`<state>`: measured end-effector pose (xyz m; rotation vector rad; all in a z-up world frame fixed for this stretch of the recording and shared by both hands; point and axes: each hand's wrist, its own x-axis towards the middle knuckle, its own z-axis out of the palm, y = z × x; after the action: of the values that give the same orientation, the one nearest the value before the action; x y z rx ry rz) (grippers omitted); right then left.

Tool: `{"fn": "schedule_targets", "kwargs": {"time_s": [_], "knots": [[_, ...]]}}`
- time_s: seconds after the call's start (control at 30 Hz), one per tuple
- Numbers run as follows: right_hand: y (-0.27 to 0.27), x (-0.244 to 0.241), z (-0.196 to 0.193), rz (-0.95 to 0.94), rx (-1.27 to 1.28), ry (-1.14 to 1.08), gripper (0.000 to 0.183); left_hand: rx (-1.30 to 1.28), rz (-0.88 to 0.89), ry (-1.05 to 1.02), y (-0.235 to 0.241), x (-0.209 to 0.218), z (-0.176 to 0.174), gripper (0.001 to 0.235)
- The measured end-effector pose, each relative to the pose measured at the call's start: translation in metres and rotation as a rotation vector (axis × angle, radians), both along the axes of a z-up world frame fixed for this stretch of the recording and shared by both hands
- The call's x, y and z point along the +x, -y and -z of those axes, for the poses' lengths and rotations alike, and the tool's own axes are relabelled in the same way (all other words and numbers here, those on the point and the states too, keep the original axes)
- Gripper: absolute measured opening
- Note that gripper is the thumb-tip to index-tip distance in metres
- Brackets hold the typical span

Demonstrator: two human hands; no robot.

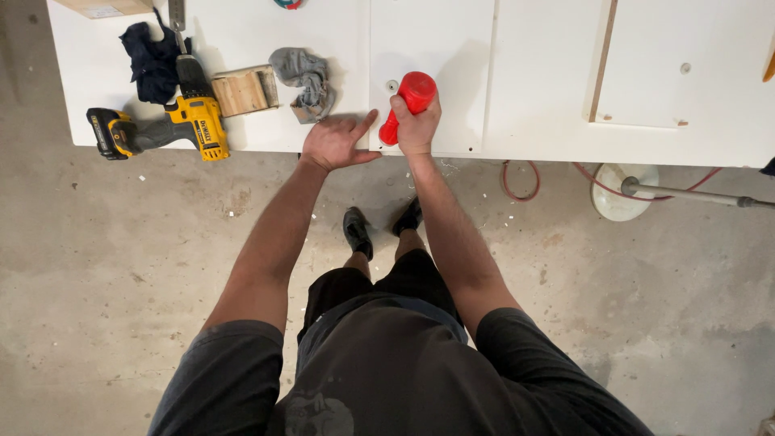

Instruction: Assembling white wooden panels using glue, a nail gun, and a hammer

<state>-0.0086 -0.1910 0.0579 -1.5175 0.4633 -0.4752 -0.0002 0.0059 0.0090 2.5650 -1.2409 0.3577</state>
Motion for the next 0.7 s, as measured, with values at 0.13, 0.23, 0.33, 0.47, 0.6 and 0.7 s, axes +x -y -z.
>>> {"fn": "schedule_targets", "kwargs": {"time_s": [0.13,0.23,0.33,0.47,0.6,0.7], "knots": [[-0.008,-0.005,-0.025,-0.192,-0.115,0.182,0.038,-0.016,0.004,-0.019,-0.001,-0.001,0.002,0.09],[0.001,-0.002,0.004,-0.239,-0.271,0.217,0.058,-0.127,-0.118,0.26,0.008,0.003,0.018,0.072],[-0.002,-0.002,0.001,-0.279,-0.321,0.267,0.059,-0.135,-0.125,0.254,0.007,0.001,0.026,0.07],[-0.002,-0.005,-0.01,-0.278,-0.298,0.29,0.057,-0.154,-0.113,0.266,0.007,0.003,0.013,0.071],[-0.003,-0.006,-0.024,-0.253,-0.26,0.299,0.054,-0.146,-0.119,0.298,0.007,0.002,0.009,0.074],[0.013,-0.005,0.016,-0.177,-0.152,0.274,0.046,-0.138,-0.128,0.298,0.007,0.001,0.008,0.078]]}}
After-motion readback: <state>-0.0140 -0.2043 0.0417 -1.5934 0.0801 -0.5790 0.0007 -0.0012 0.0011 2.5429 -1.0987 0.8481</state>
